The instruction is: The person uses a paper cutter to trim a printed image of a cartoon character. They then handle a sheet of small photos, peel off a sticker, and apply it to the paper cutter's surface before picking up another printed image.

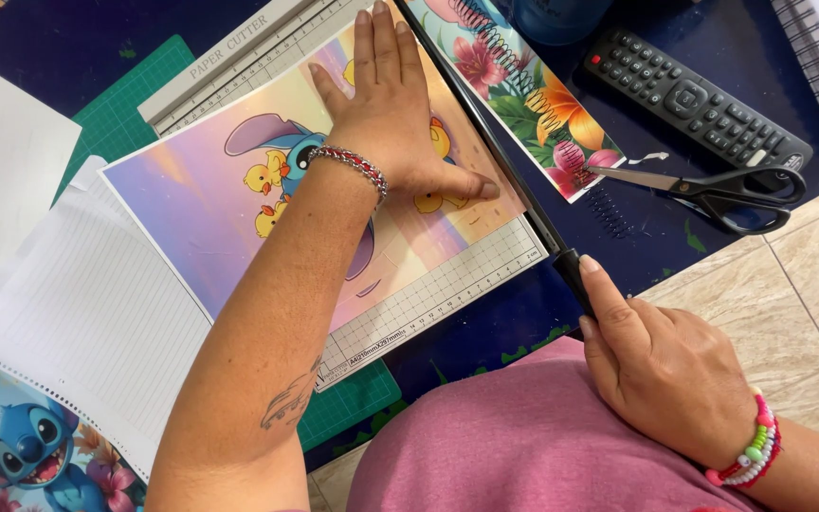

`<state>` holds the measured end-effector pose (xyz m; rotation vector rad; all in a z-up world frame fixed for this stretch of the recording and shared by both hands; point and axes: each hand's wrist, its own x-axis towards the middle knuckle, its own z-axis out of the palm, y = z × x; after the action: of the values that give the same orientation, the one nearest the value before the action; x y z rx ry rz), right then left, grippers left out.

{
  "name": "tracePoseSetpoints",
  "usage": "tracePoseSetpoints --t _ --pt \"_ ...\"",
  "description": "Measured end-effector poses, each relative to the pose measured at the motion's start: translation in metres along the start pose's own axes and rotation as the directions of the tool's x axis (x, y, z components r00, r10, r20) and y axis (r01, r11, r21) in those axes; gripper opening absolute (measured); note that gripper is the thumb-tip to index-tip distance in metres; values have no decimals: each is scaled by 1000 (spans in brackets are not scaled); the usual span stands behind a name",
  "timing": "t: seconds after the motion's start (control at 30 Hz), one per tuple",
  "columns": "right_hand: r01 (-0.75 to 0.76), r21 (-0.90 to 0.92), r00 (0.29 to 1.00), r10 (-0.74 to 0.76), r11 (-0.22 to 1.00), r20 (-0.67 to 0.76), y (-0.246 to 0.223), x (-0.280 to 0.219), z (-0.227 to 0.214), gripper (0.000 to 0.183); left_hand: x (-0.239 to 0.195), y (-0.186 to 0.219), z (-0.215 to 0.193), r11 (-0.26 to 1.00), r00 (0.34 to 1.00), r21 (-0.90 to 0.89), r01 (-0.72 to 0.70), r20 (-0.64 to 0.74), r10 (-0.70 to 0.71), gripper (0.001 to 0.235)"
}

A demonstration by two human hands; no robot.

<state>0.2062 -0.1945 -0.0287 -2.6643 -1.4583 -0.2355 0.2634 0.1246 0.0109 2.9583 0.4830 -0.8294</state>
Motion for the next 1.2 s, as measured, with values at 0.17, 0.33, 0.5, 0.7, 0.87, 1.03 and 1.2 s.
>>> tracePoseSetpoints --t 0.17,0.33,0.5,0.7,0.87,1.03,1.2 --pt "-6 -6 1000 6 1000 8 -1 0 0 58 0 -1 3 1000 1000 -24 -10 -22 9 175" --pt "3 12 1000 -3 1000 19 1 -5 17 60 -1 -2 4 999 1000 -38 -15 -29 14 177" --pt "-15 47 1000 14 999 20 1 -7 24 60 -5 -1 0 999 1000 -40 -15 -9 14 176" --pt "-139 199 990 139 970 16 1 7 -16 58 -5 0 -6 1000 999 -28 0 42 1 175" --pt "-170 159 982 154 972 109 -4 11 -22 60 -6 0 -8 999 998 -51 12 57 -9 172" --pt "-143 157 988 132 977 78 -5 10 -19 59 -7 0 -8 999 999 -46 8 54 -6 172" --pt "-108 138 991 96 985 89 -2 9 -12 60 -3 -1 -3 999 1000 -37 4 30 -3 174"
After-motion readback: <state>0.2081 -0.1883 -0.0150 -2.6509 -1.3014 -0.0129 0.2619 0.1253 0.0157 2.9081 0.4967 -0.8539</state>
